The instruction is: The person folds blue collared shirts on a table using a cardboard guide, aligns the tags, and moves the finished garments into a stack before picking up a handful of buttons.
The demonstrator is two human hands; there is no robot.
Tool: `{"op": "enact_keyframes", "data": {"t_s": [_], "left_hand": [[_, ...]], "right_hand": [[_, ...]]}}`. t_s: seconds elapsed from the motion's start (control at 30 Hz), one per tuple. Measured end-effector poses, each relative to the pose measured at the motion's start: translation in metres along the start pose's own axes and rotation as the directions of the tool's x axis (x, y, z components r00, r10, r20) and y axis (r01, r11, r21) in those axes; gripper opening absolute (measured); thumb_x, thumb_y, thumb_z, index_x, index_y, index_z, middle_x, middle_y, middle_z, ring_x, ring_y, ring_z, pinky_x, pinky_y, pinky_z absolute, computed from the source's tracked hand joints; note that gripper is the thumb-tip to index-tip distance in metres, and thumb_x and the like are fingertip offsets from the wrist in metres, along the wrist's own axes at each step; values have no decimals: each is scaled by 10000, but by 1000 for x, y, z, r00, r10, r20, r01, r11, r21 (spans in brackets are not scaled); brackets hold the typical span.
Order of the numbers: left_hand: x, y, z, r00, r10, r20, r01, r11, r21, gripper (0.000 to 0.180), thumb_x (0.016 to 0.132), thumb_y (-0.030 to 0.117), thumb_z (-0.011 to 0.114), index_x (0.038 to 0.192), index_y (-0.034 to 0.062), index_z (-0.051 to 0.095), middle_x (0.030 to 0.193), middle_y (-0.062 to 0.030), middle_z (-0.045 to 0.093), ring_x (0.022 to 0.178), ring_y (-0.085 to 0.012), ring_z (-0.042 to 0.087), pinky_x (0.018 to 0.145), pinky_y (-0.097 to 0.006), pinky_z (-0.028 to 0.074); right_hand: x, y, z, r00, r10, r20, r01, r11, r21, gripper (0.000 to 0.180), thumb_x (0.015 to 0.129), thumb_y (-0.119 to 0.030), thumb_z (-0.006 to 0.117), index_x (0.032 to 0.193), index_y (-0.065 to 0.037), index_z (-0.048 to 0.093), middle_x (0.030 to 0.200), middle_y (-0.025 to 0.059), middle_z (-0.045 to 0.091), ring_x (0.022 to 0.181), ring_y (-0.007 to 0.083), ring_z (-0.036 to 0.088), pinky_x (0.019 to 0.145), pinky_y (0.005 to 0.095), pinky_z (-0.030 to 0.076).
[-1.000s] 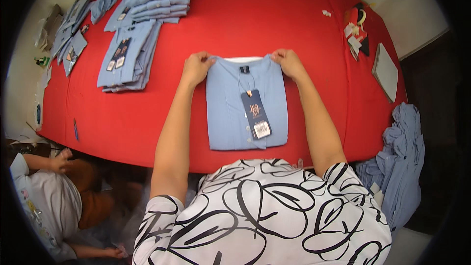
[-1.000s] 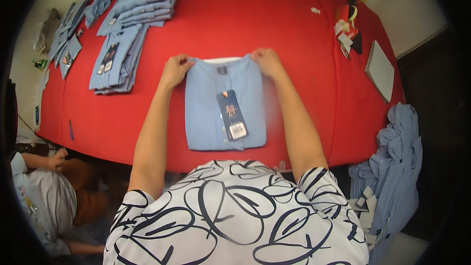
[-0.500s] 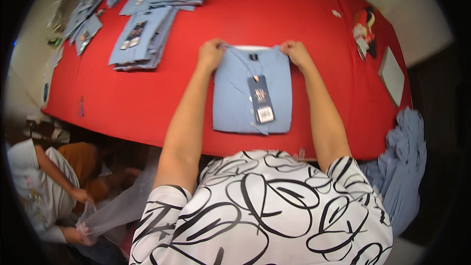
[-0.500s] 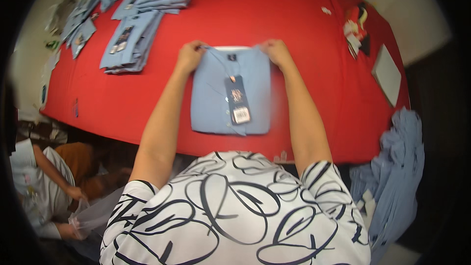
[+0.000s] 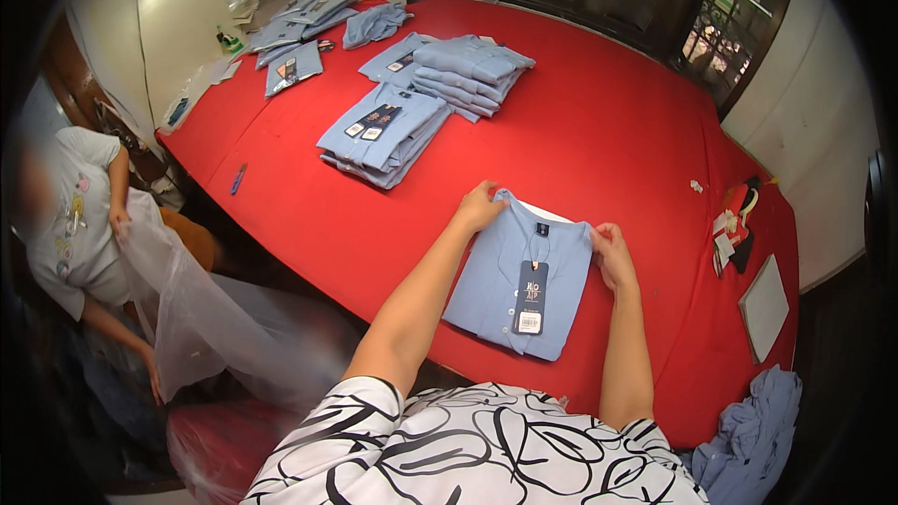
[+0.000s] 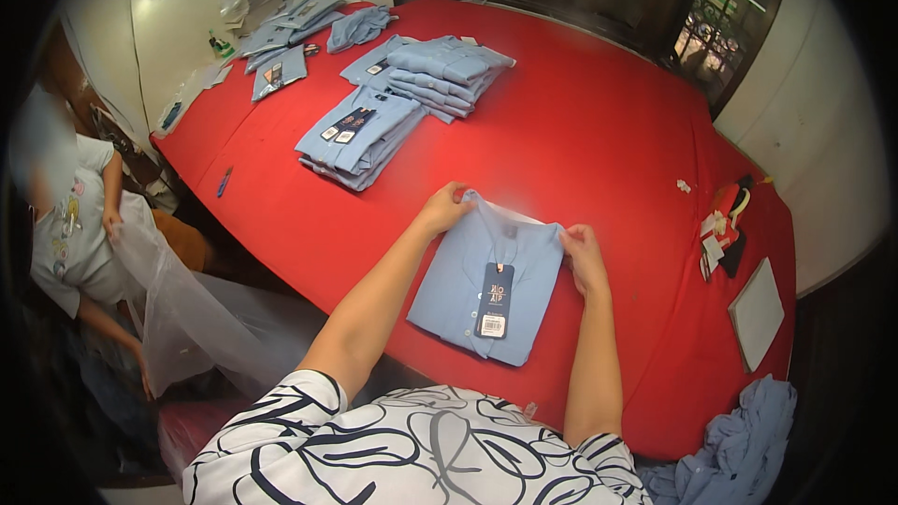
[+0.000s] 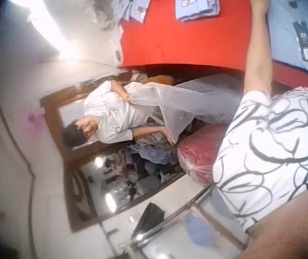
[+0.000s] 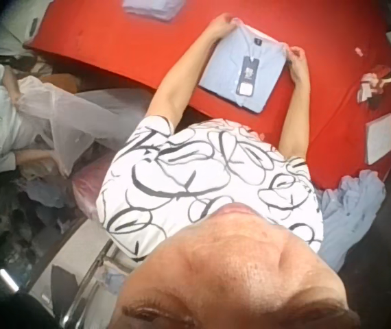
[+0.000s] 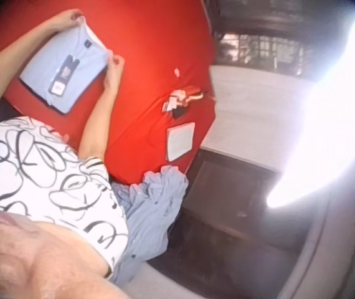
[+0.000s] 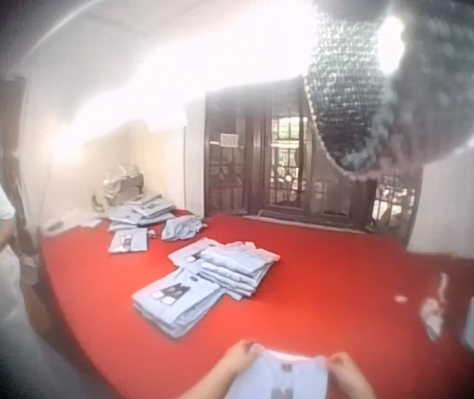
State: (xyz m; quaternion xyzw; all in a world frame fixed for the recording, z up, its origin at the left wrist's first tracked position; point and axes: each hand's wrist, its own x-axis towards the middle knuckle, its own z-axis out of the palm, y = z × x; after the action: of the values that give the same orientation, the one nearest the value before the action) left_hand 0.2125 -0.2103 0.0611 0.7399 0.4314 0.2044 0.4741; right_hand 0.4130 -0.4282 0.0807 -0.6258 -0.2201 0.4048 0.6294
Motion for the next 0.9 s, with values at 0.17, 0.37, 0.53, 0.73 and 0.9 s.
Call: {"op": "enact_keyframes", "data": {"t_s": [0.17,0.37,0.53,0.73,0.9], "left_hand": [[-21,7,-12,963,-129,238,146,988,-57,588,835,101,679,1374,57,449,1115,-175,646,1031,-291,648,881,-376,517],[-50,2,-18,964,99,247,-68,989,-129,451,848,-28,591,1290,48,538,1255,-171,568,1156,-263,576,957,-355,477],[-67,0,-47,949,206,237,-218,976,24,582,821,-1,624,1388,52,506,1352,-181,507,1262,-296,494,1079,-369,390],[-17,28,-192,961,267,70,-276,944,184,596,786,-52,599,1367,72,545,1413,-180,508,1317,-288,482,1101,-363,385],[82,68,-321,963,254,-84,-178,841,512,589,788,-92,543,1347,92,577,1377,-162,562,1284,-286,531,1083,-341,401]], "right_hand": [[-12,15,-35,982,35,184,-40,999,22,359,955,-54,557,1304,9,499,1188,101,554,1049,171,579,882,349,513],[-27,-4,-7,982,69,177,-57,996,-73,594,858,40,603,1421,64,416,1439,157,426,1149,231,581,897,325,533],[-21,-32,15,966,-40,254,97,972,-215,703,753,89,642,1421,62,423,1494,142,376,1167,248,581,899,321,532],[53,-79,134,881,-234,410,388,854,-346,687,770,25,670,1425,-23,467,1396,90,470,1017,183,598,803,317,526],[127,-122,275,882,-230,412,302,946,-117,720,788,31,656,1456,30,389,1254,199,566,955,220,647,795,347,570]]}}
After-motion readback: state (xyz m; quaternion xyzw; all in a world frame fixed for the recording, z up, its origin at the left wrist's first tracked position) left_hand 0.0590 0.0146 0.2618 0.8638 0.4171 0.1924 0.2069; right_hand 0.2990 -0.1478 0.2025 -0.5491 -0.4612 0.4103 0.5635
